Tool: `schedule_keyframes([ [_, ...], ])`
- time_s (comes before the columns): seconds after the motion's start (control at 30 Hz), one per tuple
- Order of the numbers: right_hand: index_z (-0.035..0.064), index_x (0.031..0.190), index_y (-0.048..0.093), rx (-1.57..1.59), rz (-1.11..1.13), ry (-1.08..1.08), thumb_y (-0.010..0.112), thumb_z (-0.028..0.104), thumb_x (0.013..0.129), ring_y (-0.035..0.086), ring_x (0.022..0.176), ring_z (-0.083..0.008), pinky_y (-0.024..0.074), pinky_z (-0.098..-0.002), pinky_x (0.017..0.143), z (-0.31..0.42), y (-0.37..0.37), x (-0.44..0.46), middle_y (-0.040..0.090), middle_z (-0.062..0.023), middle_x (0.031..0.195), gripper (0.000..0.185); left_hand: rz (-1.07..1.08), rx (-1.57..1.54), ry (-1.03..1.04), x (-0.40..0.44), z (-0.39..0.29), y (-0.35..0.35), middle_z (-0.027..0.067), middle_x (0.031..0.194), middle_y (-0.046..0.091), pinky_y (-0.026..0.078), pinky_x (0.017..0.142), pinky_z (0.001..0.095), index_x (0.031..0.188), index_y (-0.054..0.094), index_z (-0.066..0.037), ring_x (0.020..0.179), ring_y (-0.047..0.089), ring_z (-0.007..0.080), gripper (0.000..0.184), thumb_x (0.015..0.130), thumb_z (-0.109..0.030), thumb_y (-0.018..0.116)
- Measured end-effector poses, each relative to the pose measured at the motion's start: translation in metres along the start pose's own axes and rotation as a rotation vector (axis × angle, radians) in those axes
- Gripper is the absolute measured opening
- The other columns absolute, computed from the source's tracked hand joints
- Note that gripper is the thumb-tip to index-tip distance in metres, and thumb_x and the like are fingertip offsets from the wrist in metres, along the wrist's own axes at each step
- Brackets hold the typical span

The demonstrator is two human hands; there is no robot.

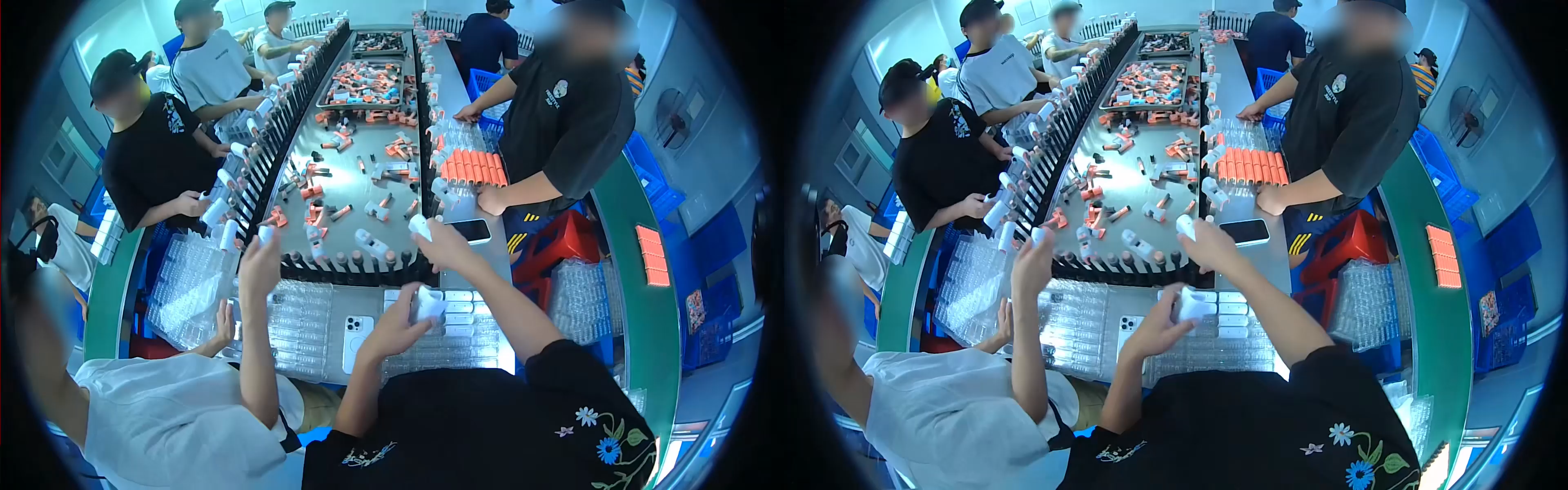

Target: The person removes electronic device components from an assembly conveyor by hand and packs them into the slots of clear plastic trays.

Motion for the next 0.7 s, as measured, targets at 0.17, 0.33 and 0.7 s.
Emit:
schedule_keyframes([
  [0.17, 0.0015, 0.131, 0.053, -0.132, -0.195, -0.408, 0.072, 0.027, 0.090, 0.068, 0.101, -0.0430, 0.0538, -0.0543, 0.086, -0.055, 0.060, -0.041, 0.069, -0.0229, 0.108, 0.052, -0.187, 0.062, 0.251, 0.036, -0.077, -0.030, 0.0245, 0.132, 0.055, 0.044, 0.106, 0.0437, 0.152, 0.041, -0.006, 0.122, 0.057, 0.0387, 0.061, 0.096, -0.015, 0.063],
  [0.33, 0.0050, 0.129, 0.064, -0.317, -0.125, -0.543, 0.070, 0.018, 0.089, 0.060, 0.112, -0.0386, 0.0503, -0.0494, 0.098, -0.127, 0.107, -0.086, 0.061, -0.0187, 0.120, 0.042, -0.186, 1.031, 0.456, 0.099, -0.104, -0.036, 0.0195, 0.134, 0.054, 0.046, 0.105, 0.0541, 0.140, 0.058, -0.019, 0.125, 0.053, 0.0391, 0.056, 0.087, -0.004, 0.065],
  [0.7, 0.0040, 0.132, 0.062, -0.394, -0.055, -0.242, 0.064, 0.011, 0.086, 0.059, 0.120, -0.0412, 0.0480, -0.0497, 0.105, -0.191, 0.084, -0.110, 0.062, -0.0207, 0.127, 0.047, -0.027, 1.264, 0.166, 0.119, -0.049, -0.056, 0.0226, 0.122, 0.057, 0.055, 0.084, 0.0517, 0.140, 0.056, -0.019, 0.110, 0.061, 0.0417, 0.052, 0.091, -0.026, 0.069],
])
Point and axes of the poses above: each hand's wrist, its own x-axis towards the middle knuckle, its own y-axis out of the palm, z = x × y, the point moved 4 cm from there along x, towards the middle knuckle
